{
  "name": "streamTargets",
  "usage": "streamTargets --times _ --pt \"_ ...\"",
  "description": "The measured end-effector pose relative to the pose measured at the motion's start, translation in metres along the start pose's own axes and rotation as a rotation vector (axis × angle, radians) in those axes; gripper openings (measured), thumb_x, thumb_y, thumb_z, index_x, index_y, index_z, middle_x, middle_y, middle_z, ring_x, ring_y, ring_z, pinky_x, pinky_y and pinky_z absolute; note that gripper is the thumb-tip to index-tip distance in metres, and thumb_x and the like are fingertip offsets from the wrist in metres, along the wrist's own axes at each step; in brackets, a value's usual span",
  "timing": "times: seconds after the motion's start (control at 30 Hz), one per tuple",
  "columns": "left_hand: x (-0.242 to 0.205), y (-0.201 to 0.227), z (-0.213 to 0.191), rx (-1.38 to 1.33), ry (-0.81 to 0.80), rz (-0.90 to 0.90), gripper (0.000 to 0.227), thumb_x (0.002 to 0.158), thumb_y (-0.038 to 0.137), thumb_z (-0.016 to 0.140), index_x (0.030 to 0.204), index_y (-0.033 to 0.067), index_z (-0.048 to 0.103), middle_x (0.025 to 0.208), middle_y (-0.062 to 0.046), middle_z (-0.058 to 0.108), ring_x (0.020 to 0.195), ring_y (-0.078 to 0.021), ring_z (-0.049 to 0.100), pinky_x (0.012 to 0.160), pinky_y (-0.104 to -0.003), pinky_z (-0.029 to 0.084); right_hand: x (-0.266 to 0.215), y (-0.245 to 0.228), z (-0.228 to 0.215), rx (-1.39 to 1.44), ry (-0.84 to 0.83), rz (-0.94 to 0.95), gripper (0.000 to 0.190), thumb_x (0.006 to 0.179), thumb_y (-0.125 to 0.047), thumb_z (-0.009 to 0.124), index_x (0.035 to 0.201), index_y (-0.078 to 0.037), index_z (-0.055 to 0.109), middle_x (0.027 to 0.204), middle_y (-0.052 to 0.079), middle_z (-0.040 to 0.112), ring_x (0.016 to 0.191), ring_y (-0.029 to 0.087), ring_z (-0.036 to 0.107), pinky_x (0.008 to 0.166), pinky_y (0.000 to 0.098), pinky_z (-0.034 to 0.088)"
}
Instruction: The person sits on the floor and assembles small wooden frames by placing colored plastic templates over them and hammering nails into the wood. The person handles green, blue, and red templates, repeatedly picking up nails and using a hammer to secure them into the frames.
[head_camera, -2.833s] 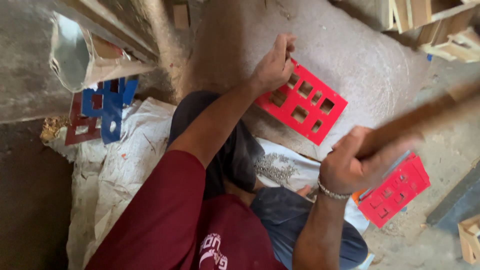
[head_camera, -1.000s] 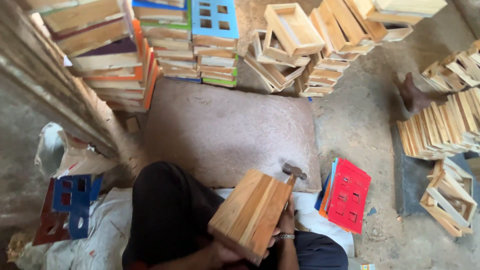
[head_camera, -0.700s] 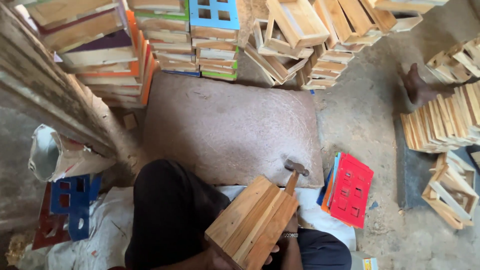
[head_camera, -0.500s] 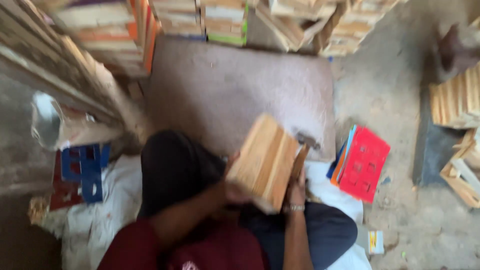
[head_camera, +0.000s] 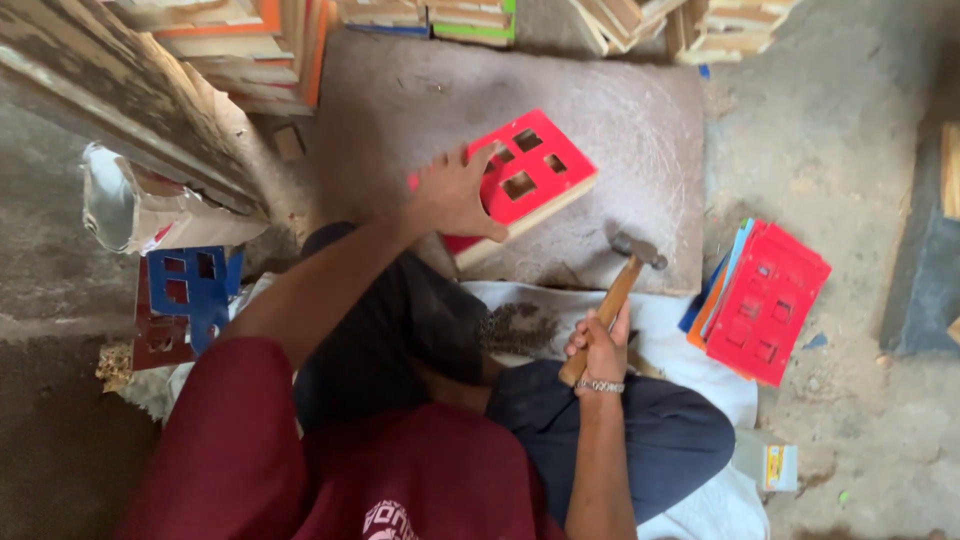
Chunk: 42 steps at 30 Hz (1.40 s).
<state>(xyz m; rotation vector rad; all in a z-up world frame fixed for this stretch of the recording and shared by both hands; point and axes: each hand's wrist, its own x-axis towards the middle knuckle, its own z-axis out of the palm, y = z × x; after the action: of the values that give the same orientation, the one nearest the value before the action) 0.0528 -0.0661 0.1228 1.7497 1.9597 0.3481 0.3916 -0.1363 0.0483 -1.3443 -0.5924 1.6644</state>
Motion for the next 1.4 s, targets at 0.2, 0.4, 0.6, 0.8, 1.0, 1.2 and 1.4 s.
streamTargets --times 0.2,0.4,0.6,0.8,1.0,1.2,1.4 --pt "0.001 -0.009 0.011 0.447 0.048 0.301 0.126 0.05 0.056 0.089 0.158 0.0206 0.034 0.153 -0.034 0.03 0.133 -0.0553 0.033 0.105 -0.073 0.022 -0.001 -0.003 0.0 0.032 -0.012 0.018 0.086 0.098 -0.007 0.058 0.166 -0.031 0.012 0.08 0.003 0.052 0.057 0.009 0.048 0.047 0.0267 0.045" --pt "-0.032 0.006 0.019 0.724 0.633 0.643 0.099 0.078 0.038 0.084 0.162 0.0282 0.032 0.154 -0.021 0.039 0.138 -0.0465 0.037 0.115 -0.073 0.021 -0.003 -0.003 0.003 0.032 -0.008 0.021 0.088 0.097 -0.007 0.057 0.166 -0.033 0.008 0.078 0.004 0.051 0.056 0.01 0.048 0.047 0.0265 0.045" --pt "-0.001 0.026 -0.019 0.296 0.084 0.378 0.077 0.062 0.045 0.089 0.122 0.003 0.065 0.128 -0.019 0.062 0.127 -0.0377 0.055 0.111 -0.049 0.044 -0.008 -0.008 0.009 -0.009 0.036 0.009 0.089 0.097 -0.006 0.058 0.167 -0.031 0.009 0.077 0.005 0.051 0.054 0.011 0.048 0.045 0.0274 0.045" --pt "0.024 0.029 -0.031 0.19 -0.02 0.252 0.069 0.062 0.051 0.091 0.111 0.0071 0.069 0.1 -0.017 0.073 0.095 -0.0373 0.071 0.084 -0.049 0.056 -0.052 -0.042 0.045 -0.538 0.159 -0.157 0.088 0.093 -0.001 0.061 0.167 -0.025 0.019 0.074 0.011 0.053 0.048 0.014 0.048 0.04 0.0306 0.043" --pt "0.02 0.026 -0.021 0.197 -0.027 0.224 0.069 0.063 0.053 0.09 0.11 0.0074 0.07 0.103 -0.016 0.073 0.096 -0.0364 0.071 0.083 -0.049 0.055 -0.101 -0.077 0.081 -0.989 0.015 -0.805 0.063 0.1 -0.001 0.062 0.16 -0.005 0.04 0.117 0.018 0.074 0.068 0.02 0.066 0.062 0.0353 0.057" --pt "0.022 0.025 -0.021 0.158 0.022 0.268 0.072 0.059 0.057 0.092 0.106 0.0075 0.071 0.101 -0.016 0.073 0.095 -0.0352 0.071 0.083 -0.048 0.055 -0.093 -0.068 0.104 -1.44 -0.012 -0.537 0.069 0.098 -0.009 0.068 0.163 -0.013 0.044 0.127 0.022 0.069 0.108 0.038 0.071 0.089 0.0454 0.056" --pt "0.015 0.023 -0.023 0.08 -0.069 0.156 0.066 0.059 0.054 0.085 0.112 0.0151 0.076 0.105 -0.014 0.076 0.097 -0.0344 0.073 0.085 -0.048 0.057 -0.1 -0.048 0.065 -1.176 -0.091 -1.077 0.07 0.098 -0.001 0.065 0.162 0.0 0.036 0.153 0.029 0.054 0.133 0.042 0.06 0.106 0.0481 0.049"
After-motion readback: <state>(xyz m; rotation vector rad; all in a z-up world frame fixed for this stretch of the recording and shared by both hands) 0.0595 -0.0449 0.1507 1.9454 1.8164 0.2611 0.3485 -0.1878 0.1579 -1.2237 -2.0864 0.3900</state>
